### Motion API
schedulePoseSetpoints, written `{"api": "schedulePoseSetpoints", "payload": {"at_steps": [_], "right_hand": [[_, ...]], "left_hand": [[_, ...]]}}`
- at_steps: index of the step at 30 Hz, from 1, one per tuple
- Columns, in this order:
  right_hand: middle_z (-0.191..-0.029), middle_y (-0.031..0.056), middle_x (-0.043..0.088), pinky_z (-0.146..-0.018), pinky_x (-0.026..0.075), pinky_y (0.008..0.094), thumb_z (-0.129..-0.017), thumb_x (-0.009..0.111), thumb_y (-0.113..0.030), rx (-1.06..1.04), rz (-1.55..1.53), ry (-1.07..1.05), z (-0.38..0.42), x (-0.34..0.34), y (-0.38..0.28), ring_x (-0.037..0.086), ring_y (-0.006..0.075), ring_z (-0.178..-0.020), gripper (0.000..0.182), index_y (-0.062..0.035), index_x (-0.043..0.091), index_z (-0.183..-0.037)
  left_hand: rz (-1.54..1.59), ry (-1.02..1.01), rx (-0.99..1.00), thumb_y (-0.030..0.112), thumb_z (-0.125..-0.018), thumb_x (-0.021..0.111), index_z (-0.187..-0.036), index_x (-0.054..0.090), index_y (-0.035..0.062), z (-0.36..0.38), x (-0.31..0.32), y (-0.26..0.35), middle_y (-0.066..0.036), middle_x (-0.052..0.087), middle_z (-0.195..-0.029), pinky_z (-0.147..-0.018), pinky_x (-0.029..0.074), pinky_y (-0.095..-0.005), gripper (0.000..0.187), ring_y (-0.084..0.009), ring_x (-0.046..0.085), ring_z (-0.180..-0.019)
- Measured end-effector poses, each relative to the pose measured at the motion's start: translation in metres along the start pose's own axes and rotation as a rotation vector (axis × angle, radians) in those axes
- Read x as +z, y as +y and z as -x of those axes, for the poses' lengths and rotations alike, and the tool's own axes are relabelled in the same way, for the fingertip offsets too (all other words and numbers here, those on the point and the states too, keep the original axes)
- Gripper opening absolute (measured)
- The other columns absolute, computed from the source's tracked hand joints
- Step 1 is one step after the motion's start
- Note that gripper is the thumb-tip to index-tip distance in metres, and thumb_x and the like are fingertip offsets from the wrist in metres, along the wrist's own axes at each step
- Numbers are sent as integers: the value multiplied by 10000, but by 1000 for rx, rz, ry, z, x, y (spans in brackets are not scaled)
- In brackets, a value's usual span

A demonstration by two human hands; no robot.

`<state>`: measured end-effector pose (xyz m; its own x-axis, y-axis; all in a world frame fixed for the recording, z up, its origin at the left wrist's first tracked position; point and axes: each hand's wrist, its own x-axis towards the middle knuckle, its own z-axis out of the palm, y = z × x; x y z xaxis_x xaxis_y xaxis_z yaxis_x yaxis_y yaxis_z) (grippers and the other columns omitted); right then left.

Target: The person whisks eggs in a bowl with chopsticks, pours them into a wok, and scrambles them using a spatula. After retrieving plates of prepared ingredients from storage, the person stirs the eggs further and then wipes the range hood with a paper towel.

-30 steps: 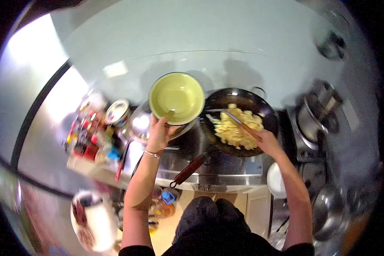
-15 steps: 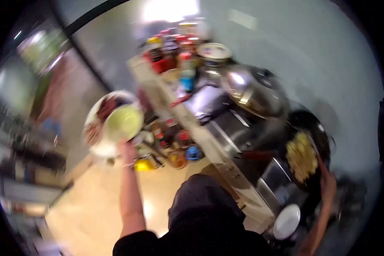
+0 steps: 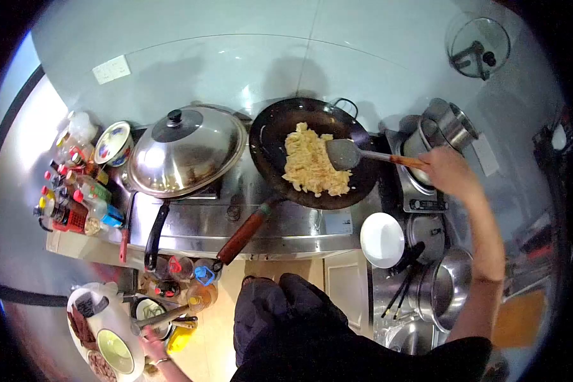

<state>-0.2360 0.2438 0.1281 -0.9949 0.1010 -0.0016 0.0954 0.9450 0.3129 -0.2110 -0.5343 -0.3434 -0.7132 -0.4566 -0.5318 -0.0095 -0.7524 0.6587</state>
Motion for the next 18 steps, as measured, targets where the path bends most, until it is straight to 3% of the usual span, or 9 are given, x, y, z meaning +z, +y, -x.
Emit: {"api": "schedulePoseSetpoints", "payload": {"at_steps": [2, 4, 7, 10, 12, 13, 16, 17, 18], "right_hand": [[-624, 172, 548, -530, 408, 335, -664, 585, -113, 107, -226, -402, -15, -33, 5, 559, 245, -569, 256, -42, 612, -909], [-503, 137, 511, -463, 397, 353, -635, 612, -168, 67, -118, -583, -29, -54, 16, 522, 221, -456, 239, -46, 634, -840], [-440, 104, 495, -394, 375, 340, -627, 619, -201, 131, 17, -717, -56, -58, -3, 481, 204, -370, 176, -36, 621, -689], [-429, 82, 504, -357, 371, 310, -649, 622, -229, 55, -75, -666, -92, 32, 2, 475, 185, -336, 194, -42, 612, -601], [-545, 125, 571, -457, 449, 336, -677, 586, -188, 50, -368, -466, -104, 58, -19, 555, 215, -458, 191, -65, 651, -807], [-657, 142, 603, -564, 477, 375, -678, 556, -135, -83, -245, -259, -105, 63, -21, 599, 269, -620, 216, -110, 652, -870], [-723, 132, 605, -640, 465, 409, -681, 569, -126, -6, 63, -252, -89, -7, -30, 587, 308, -723, 241, -188, 649, -900], [-703, 125, 600, -646, 456, 406, -690, 601, -151, 28, 140, -285, -85, -19, -22, 578, 312, -716, 228, -221, 652, -901], [-717, 133, 603, -643, 463, 410, -683, 611, -221, 50, 169, -286, -83, -34, -22, 579, 321, -712, 177, -157, 657, -841]], "left_hand": [[-372, -232, -53, 185, -812, 530, -899, 512, 21, 73, 97, -60, -168, 578, -920, -796, 485, -307, 186, -250, 577, -851], [-407, -184, -413, 232, -802, 547, -939, 518, 61, 113, 154, -102, -150, 593, -860, -677, 515, -314, 221, -217, 603, -708], [-819, -539, -499, 205, -822, 524, -1084, 465, 29, 160, 186, -123, -141, 573, -906, -671, 504, -296, 321, -205, 599, -712], [-1529, -1206, 3, 58, -684, 547, -1174, 421, 49, 144, 145, -133, -194, 561, -944, -717, 479, -334, 505, -287, 576, -803], [-1868, -1509, 235, 35, -548, 558, -1234, 372, 98, 158, 146, -119, -224, 502, -1065, -842, 407, -408, 713, -376, 492, -950], [-2009, -1553, 296, 88, -547, 609, -1285, 287, 119, 179, 155, -103, -206, 414, -1194, -906, 344, -456, 806, -387, 415, -1067], [-2076, -1552, 667, 149, -690, 537, -1261, 331, 139, 195, 115, -97, -142, 401, -1229, -897, 346, -463, 607, -312, 401, -1108], [-2001, -1516, 904, 180, -775, 484, -1246, 396, 146, 182, 74, -109, -90, 465, -1191, -871, 387, -413, 481, -231, 446, -1082], [-2119, -1392, 2078, 250, -827, 445, -1238, 405, 122, 154, 34, -129, -70, 444, -1226, -941, 316, -409, 432, -201, 428, -1112]]}}
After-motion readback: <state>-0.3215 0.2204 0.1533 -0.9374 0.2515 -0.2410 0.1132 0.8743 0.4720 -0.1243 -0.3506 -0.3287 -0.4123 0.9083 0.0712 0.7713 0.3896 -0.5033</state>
